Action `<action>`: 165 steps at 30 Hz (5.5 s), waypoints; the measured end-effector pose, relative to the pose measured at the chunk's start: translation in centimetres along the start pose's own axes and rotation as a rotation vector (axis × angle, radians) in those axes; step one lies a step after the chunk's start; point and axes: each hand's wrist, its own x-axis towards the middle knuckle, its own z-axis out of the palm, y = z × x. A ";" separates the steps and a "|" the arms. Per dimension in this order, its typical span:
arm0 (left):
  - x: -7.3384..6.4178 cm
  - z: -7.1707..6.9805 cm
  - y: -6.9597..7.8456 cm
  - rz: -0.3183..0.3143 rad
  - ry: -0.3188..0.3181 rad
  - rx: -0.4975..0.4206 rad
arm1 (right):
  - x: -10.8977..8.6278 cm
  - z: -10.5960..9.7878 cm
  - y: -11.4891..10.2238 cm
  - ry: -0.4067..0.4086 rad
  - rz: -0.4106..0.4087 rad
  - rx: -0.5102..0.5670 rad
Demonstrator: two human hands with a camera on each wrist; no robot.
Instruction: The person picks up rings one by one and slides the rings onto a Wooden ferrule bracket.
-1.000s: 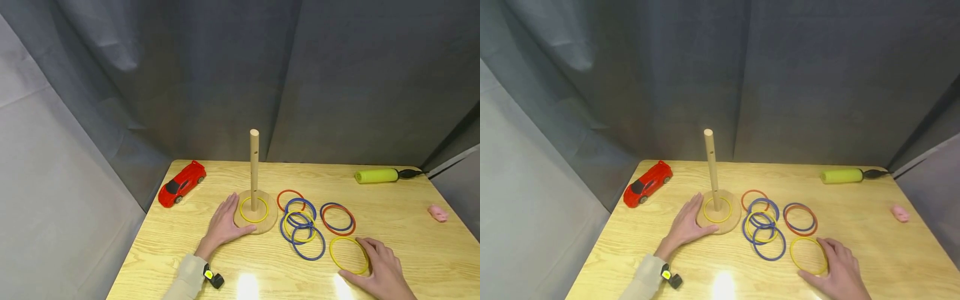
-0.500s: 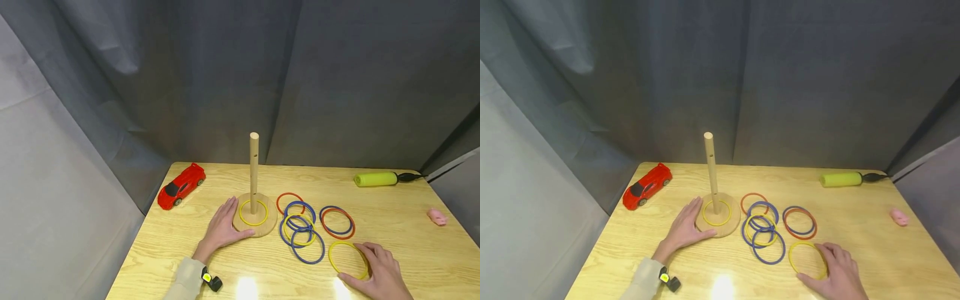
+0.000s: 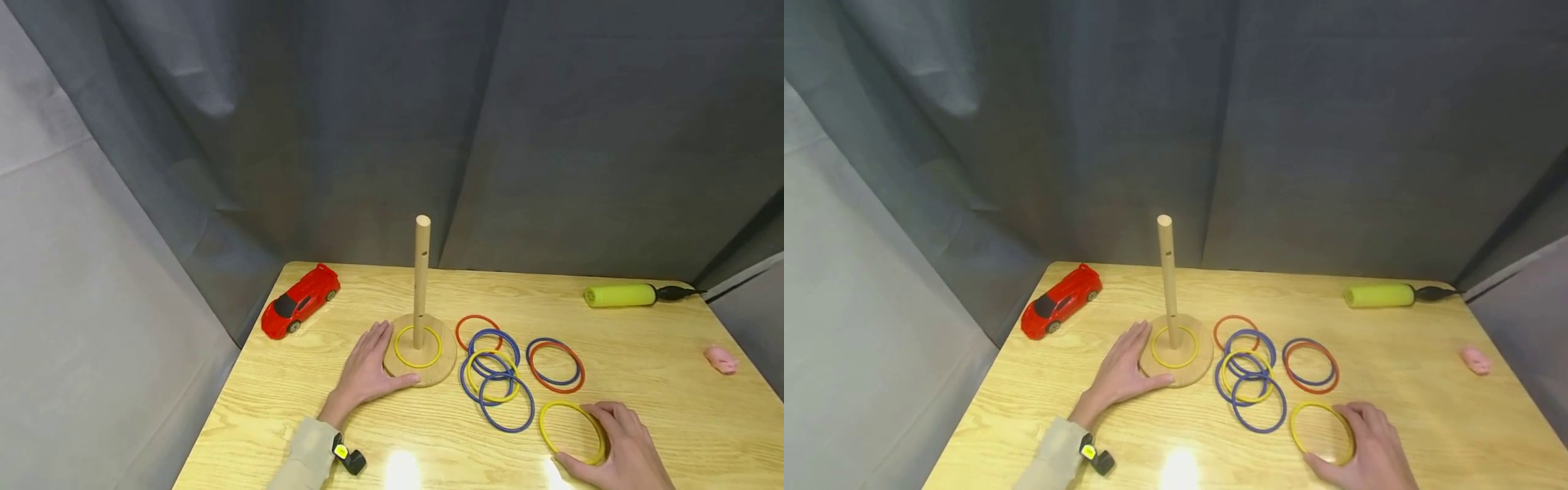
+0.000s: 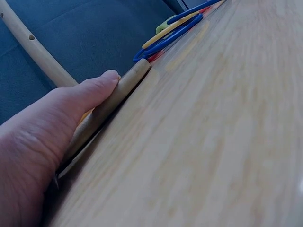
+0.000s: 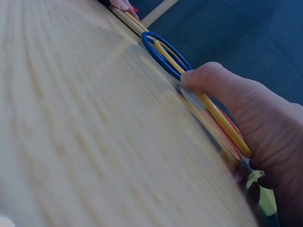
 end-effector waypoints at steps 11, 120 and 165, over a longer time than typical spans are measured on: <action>0.1 0.0 -0.1 -0.001 -0.001 0.008 | 1.0 -0.3 -0.4 0.044 -0.101 0.027; 0.1 -0.1 -0.6 0.012 0.016 0.010 | 31.2 -8.5 -23.1 -0.014 -0.692 0.358; -0.2 -0.5 0.0 -0.012 -0.014 0.032 | 23.8 7.3 -16.8 -0.246 -0.540 0.264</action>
